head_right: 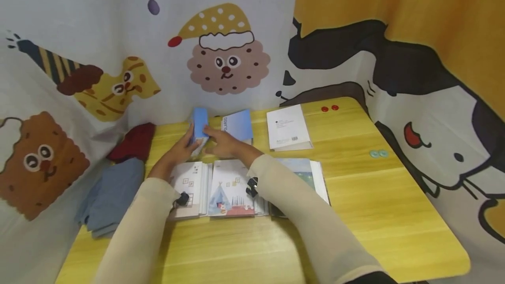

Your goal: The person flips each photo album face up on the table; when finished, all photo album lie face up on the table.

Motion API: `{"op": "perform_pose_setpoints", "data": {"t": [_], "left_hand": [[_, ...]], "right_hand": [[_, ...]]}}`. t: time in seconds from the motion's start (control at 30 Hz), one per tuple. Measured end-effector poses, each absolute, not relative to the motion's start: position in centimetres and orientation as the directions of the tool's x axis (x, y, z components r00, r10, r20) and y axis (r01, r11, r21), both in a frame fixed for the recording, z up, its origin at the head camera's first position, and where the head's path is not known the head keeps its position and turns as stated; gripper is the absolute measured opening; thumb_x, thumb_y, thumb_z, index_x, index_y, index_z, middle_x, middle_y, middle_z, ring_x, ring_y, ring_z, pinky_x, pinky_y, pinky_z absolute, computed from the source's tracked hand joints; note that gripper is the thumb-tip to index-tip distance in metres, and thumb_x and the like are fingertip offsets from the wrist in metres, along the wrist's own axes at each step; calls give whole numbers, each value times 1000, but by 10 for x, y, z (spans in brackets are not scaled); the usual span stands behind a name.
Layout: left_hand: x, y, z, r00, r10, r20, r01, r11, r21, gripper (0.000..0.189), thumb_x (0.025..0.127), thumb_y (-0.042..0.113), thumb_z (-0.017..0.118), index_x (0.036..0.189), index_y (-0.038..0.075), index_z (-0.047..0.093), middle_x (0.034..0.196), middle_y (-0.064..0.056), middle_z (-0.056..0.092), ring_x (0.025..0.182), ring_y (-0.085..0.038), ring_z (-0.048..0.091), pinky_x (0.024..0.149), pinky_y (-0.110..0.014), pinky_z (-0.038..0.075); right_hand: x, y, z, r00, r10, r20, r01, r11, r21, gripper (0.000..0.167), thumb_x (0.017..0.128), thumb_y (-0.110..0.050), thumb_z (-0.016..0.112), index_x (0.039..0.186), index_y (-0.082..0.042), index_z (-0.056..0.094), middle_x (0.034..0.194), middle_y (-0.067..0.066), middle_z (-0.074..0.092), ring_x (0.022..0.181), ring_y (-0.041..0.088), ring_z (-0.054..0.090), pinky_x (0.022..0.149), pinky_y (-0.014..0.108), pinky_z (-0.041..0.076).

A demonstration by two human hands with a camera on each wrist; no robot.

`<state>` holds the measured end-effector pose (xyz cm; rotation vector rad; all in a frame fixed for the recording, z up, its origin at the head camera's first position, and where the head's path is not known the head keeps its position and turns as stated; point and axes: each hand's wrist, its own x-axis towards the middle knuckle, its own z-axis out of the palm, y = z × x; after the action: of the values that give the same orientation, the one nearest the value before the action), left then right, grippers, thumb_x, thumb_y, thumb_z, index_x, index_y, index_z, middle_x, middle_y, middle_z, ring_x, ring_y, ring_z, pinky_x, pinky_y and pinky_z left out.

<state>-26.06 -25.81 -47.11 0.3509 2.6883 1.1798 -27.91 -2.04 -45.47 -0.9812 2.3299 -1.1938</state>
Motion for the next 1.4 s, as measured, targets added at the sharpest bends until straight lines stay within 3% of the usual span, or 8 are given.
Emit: {"op": "perform_pose_setpoints", "data": {"t": [0.13, 0.2, 0.4, 0.57, 0.7, 0.97, 1.1, 1.4], "left_hand": [[-251, -257, -471, -964, 257, -70, 70, 499, 864, 86, 119, 30, 45, 169, 44, -23, 183, -22, -7, 165, -56, 18, 132, -65, 28], [-247, -258, -471, -969, 241, -55, 53, 419, 906, 90, 118, 19, 47, 169, 48, -22, 183, -26, -6, 162, -59, 24, 127, -66, 36], [-244, -268, -474, -991, 134, -7, 42, 357, 933, 103, 107, -5, 62, 177, 32, -4, 181, -30, 8, 158, -61, 33, 124, -66, 41], [-247, -277, -469, -998, 26, -57, -41, 417, 908, 102, 98, 5, 78, 177, 17, 15, 178, -28, 26, 157, -56, 40, 123, -62, 45], [-250, -282, -465, -997, -4, -75, -67, 499, 864, 92, 101, 14, 78, 175, 10, 23, 172, -32, 37, 152, -55, 48, 121, -60, 49], [-247, -292, -457, -986, -55, -156, -163, 496, 853, 68, 108, 1, 60, 171, 7, 36, 176, -28, 32, 163, -47, 34, 129, -59, 39], [-249, -292, -458, -982, -61, -181, -186, 530, 828, 73, 108, 2, 57, 174, 7, 26, 179, -27, 24, 168, -47, 22, 136, -61, 25], [-255, -263, -451, -998, 44, -51, 4, 784, 621, 87, 107, 21, 66, 174, -2, 14, 179, -34, 10, 168, -53, 12, 138, -64, 15]], "right_hand": [[-276, -23, -453, -693, -718, 67, -438, 344, -831, 83, 106, -17, 72, 175, -14, 25, 186, 10, 4, 166, 35, 35, 135, 47, 31], [-275, -25, -453, -683, -727, 70, -438, 332, -835, 84, 107, -19, 71, 176, -15, 23, 186, 10, 10, 165, 33, 37, 135, 48, 33], [-273, -23, -458, -643, -766, 11, -442, 359, -822, 86, 107, -24, 71, 176, -13, 21, 184, 12, 19, 165, 31, 38, 137, 46, 27], [-274, -12, -459, -640, -768, 12, -463, 373, -804, 78, 109, -27, 70, 172, -4, 30, 184, 12, 17, 166, 32, 34, 138, 46, 27], [-280, 2, -454, -688, -726, 18, -445, 403, -800, 70, 109, -28, 69, 167, -2, 40, 184, 9, 20, 166, 33, 36, 136, 44, 31], [-290, 35, -451, -758, -651, 33, -356, 371, -858, 63, 108, -18, 70, 162, 4, 46, 183, 11, 23, 166, 34, 35, 135, 47, 32], [-297, 48, -453, -796, -600, 78, -356, 360, -862, 54, 108, -13, 70, 156, 6, 54, 179, 13, 35, 163, 36, 40, 134, 46, 34], [-308, 64, -453, -894, -439, 89, -322, 491, -809, 45, 105, -18, 73, 147, -2, 66, 172, 9, 49, 165, 33, 39, 137, 48, 29]]}}
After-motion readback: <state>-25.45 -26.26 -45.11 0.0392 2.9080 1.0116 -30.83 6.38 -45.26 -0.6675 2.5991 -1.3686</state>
